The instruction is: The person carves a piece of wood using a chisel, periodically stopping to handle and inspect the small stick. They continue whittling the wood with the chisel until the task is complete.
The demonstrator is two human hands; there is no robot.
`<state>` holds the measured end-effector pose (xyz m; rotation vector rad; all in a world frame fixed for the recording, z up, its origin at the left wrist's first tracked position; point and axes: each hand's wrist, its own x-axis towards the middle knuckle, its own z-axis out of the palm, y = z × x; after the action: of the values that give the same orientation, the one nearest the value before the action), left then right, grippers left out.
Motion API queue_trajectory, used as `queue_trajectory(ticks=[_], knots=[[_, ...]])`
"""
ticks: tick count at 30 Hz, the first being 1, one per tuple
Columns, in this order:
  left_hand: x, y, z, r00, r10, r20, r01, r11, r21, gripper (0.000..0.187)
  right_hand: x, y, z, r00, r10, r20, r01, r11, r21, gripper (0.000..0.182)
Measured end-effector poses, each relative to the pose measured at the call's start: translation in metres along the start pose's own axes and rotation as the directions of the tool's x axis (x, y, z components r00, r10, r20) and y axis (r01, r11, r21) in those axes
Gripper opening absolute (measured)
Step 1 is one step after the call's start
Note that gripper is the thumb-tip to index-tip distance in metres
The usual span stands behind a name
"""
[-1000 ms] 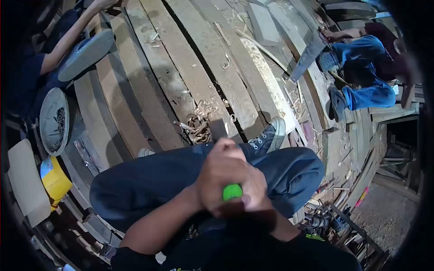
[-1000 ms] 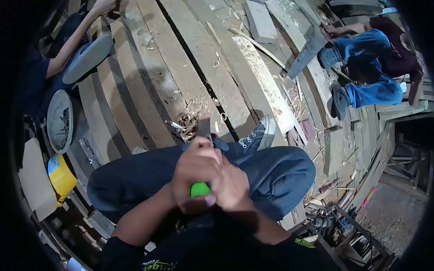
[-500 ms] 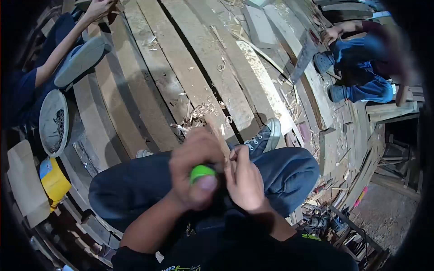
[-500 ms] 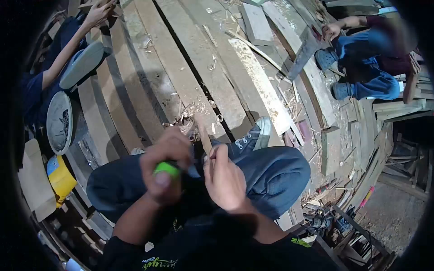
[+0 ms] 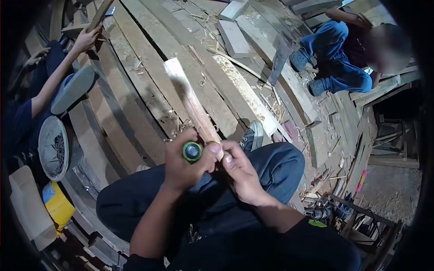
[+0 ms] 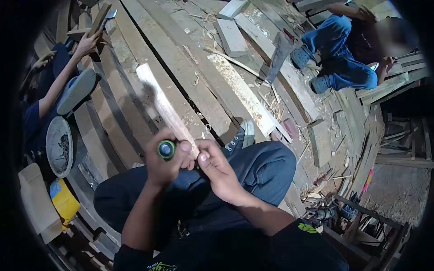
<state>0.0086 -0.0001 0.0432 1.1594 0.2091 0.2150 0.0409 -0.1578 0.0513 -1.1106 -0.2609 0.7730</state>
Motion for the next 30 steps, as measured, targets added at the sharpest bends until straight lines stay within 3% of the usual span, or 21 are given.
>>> queue_trajectory(ticks=[1, 2, 3, 4, 5, 6, 7, 9, 11, 13, 14, 15, 17, 19, 21, 23, 25, 27, 29, 30], knots=[[-0.003, 0.002, 0.002, 0.999, 0.010, -0.034, -0.002, 0.976, 0.217, 0.013, 0.001, -0.004, 0.002, 1.000, -0.005, 0.008, 0.005, 1.000, -0.002, 0.032], [-0.001, 0.001, 0.004, 0.992, 0.121, -0.040, -0.105, 0.954, 0.283, 0.011, 0.002, -0.012, 0.003, 0.999, -0.050, 0.007, 0.049, 0.942, -0.332, 0.030], [0.001, -0.001, 0.005, 0.973, 0.227, -0.036, -0.201, 0.917, 0.346, 0.014, 0.002, -0.019, 0.001, 0.995, -0.095, 0.015, 0.084, 0.777, -0.623, 0.029], [0.003, -0.003, 0.001, 0.972, 0.233, -0.032, -0.208, 0.915, 0.345, 0.014, 0.005, -0.026, -0.009, 0.978, -0.202, 0.041, 0.160, 0.615, -0.772, 0.029], [0.004, -0.005, -0.005, 0.961, 0.277, -0.004, -0.246, 0.857, 0.453, 0.018, 0.005, -0.040, -0.006, 0.963, -0.264, -0.057, 0.115, 0.591, -0.799, 0.033], [0.004, -0.006, -0.007, 0.949, 0.315, 0.030, -0.279, 0.787, 0.551, 0.024, 0.010, -0.059, -0.011, 0.950, -0.313, -0.009, 0.168, 0.535, -0.828, 0.040], [0.006, -0.001, -0.007, 0.949, 0.315, 0.032, -0.281, 0.789, 0.546, 0.024, 0.013, -0.078, -0.013, 0.955, -0.295, 0.023, 0.203, 0.596, -0.777, 0.051], [0.008, 0.014, -0.003, 0.897, 0.360, 0.255, -0.422, 0.529, 0.736, 0.026, 0.024, -0.106, -0.007, 0.923, -0.338, 0.181, 0.372, 0.673, -0.640, 0.064], [0.007, 0.009, -0.001, 0.887, 0.398, 0.233, -0.431, 0.535, 0.727, 0.028, 0.038, -0.117, 0.007, 0.894, -0.368, 0.254, 0.436, 0.591, -0.679, 0.060], [0.008, 0.013, -0.005, 0.917, 0.296, 0.268, -0.391, 0.530, 0.753, 0.025, 0.048, -0.118, -0.005, 0.923, -0.276, 0.267, 0.381, 0.572, -0.726, 0.052], [0.009, 0.012, -0.009, 0.914, 0.283, 0.290, -0.400, 0.516, 0.757, 0.025, 0.045, -0.116, 0.000, 0.939, -0.304, 0.163, 0.334, 0.683, -0.649, 0.042], [0.008, 0.013, -0.010, 0.917, 0.282, 0.282, -0.393, 0.516, 0.761, 0.025, 0.042, -0.115, -0.003, 0.931, -0.342, 0.125, 0.342, 0.701, -0.626, 0.039], [0.010, 0.014, -0.006, 0.881, 0.444, 0.163, -0.420, 0.577, 0.701, 0.024, 0.024, -0.109, -0.008, 0.897, -0.439, -0.056, 0.313, 0.720, -0.619, 0.032], [0.010, 0.013, -0.013, 0.841, 0.539, 0.051, -0.441, 0.627, 0.642, 0.020, 0.006, -0.097, -0.004, 0.881, -0.422, -0.212, 0.249, 0.797, -0.551, 0.024], [0.006, 0.011, -0.017, 0.855, 0.464, -0.233, -0.324, 0.827, 0.459, 0.026, -0.010, -0.063, -0.002, 0.897, -0.314, -0.310, 0.130, 0.859, -0.495, 0.024], [0.005, 0.023, -0.014, 0.860, 0.458, -0.226, -0.353, 0.853, 0.385, 0.025, -0.016, -0.022, -0.012, 0.923, -0.330, -0.200, 0.038, 0.592, -0.805, 0.026], [-0.001, 0.025, -0.013, 0.865, 0.450, -0.220, -0.372, 0.871, 0.319, 0.026, -0.014, 0.001, -0.007, 0.950, -0.280, -0.136, 0.002, 0.444, -0.896, 0.027], [-0.007, 0.025, -0.013, 0.826, 0.559, 0.071, -0.551, 0.774, 0.313, 0.030, -0.009, 0.009, -0.008, 0.967, -0.208, -0.144, -0.070, 0.328, -0.942, 0.025], [-0.012, 0.031, 0.003, 0.746, 0.623, 0.237, -0.665, 0.671, 0.328, 0.034, -0.009, 0.007, -0.010, 0.974, -0.172, -0.147, -0.082, 0.333, -0.939, 0.026], [-0.019, 0.035, 0.009, 0.730, 0.572, 0.373, -0.676, 0.683, 0.277, 0.035, -0.009, 0.005, -0.010, 0.979, -0.139, -0.150, -0.097, 0.327, -0.940, 0.026]])
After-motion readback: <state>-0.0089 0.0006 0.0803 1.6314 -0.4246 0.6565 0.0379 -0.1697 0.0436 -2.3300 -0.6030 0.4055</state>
